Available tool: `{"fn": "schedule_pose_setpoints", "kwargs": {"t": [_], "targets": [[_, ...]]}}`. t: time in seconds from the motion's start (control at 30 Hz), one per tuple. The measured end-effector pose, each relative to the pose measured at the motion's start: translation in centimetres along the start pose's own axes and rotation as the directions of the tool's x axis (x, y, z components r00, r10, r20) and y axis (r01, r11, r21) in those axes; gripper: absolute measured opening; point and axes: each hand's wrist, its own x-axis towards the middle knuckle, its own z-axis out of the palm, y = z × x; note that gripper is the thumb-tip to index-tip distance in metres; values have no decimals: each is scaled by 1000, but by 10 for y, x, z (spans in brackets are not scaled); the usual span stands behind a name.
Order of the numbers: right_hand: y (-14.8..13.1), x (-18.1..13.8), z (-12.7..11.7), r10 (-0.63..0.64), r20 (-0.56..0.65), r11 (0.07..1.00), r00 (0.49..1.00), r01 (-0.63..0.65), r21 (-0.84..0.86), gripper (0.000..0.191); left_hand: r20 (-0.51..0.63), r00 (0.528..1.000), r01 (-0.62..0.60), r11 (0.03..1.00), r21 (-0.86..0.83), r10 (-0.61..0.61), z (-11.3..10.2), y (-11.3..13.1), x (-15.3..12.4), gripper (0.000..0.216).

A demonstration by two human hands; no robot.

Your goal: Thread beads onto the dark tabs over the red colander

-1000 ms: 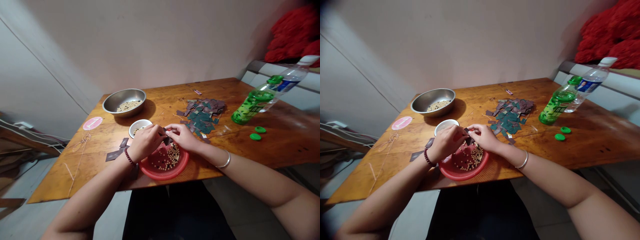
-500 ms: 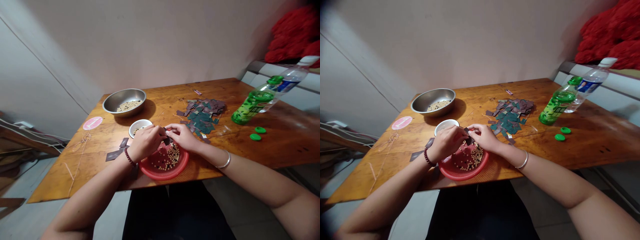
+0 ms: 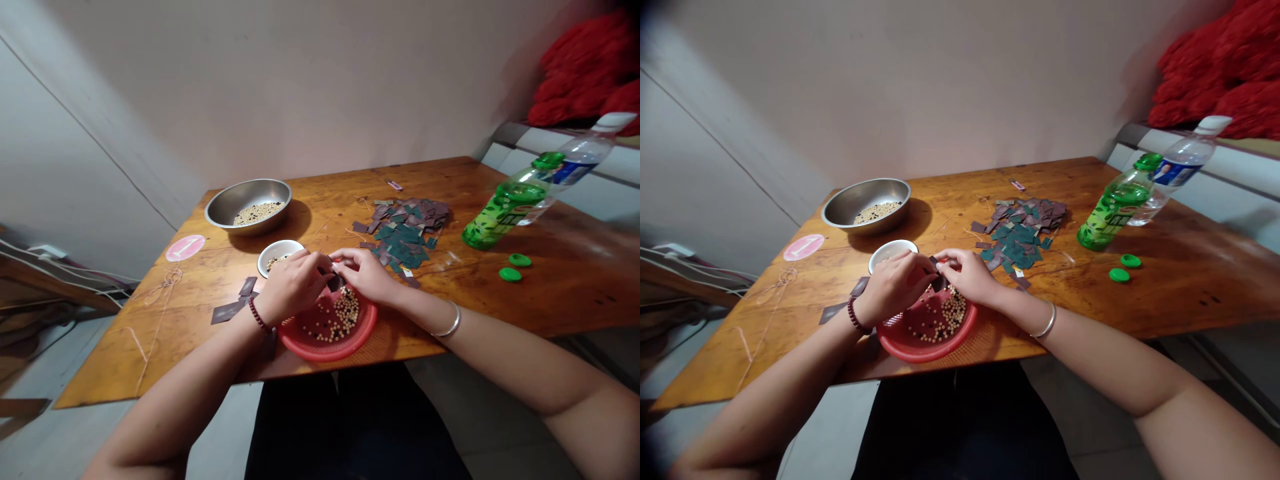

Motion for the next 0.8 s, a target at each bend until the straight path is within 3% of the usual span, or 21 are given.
{"fn": "schedule_pose_setpoints", "kwargs": {"t": [0.53,0.8], "targets": [[2,0,0,-29,15,1000,999,29,-2,22,-12,999,-42,999,7,43,4,-3,-1,10],[4,-1,0,-18,29,1000,999,19,-19,23,-46,999,9,999,36,-7,5,-4,-2,14]]}}
